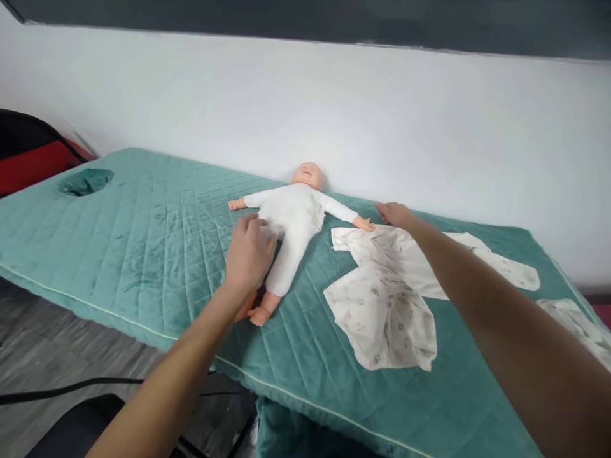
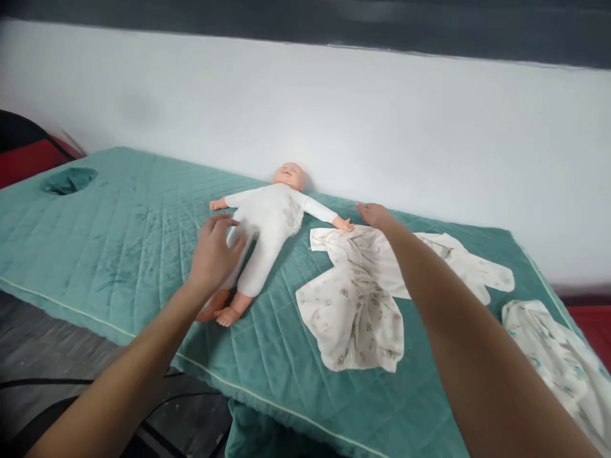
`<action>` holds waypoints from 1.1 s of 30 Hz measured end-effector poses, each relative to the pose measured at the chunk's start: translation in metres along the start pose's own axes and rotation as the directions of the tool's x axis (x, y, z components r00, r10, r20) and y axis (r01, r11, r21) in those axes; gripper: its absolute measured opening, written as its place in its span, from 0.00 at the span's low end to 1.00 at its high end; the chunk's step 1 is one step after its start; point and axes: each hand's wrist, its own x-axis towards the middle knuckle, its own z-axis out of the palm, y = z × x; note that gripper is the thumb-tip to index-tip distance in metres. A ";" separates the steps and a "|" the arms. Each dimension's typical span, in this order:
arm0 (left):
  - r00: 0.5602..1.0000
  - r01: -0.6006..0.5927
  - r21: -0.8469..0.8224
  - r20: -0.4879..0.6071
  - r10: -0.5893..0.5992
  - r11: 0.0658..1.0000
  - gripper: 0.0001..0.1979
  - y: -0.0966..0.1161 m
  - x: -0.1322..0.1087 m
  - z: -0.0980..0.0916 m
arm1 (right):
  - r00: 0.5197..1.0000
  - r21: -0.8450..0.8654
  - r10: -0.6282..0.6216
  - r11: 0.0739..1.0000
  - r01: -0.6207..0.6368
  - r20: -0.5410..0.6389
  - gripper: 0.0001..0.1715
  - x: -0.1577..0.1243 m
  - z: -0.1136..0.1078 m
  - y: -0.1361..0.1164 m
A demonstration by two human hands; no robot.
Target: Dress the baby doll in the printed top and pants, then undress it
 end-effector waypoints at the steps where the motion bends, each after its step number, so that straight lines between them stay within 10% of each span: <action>1: 0.997 -0.055 -0.074 0.047 0.058 0.996 0.15 0.018 -0.017 0.003 | 0.999 -0.028 0.027 0.999 -0.026 0.019 0.36 -0.010 -0.004 0.019; 4: 0.891 -0.197 -0.199 0.371 0.260 0.960 0.21 0.066 -0.068 0.028 | 0.997 -0.098 0.038 0.995 -0.032 0.069 0.29 -0.044 -0.016 0.059; 9: 0.754 -0.371 -0.033 0.573 0.322 0.928 0.27 0.108 -0.107 0.083 | 0.994 -0.144 -0.096 0.984 0.103 0.052 0.20 -0.092 -0.033 0.073; 24: 0.621 -0.756 -0.193 0.095 0.778 0.626 0.08 0.205 -0.086 0.074 | 0.690 0.170 -0.675 0.672 0.721 -0.260 0.19 -0.260 -0.077 0.023; 28: 0.626 -0.777 -0.020 0.086 0.775 0.629 0.08 0.223 -0.077 0.057 | 0.806 0.205 -0.533 0.785 0.585 -0.259 0.17 -0.293 -0.098 0.039; 33: 0.719 -0.692 0.069 -0.016 0.695 0.718 0.14 0.254 -0.079 0.033 | 0.964 0.285 -0.246 0.921 0.266 -0.105 0.40 -0.316 -0.090 0.068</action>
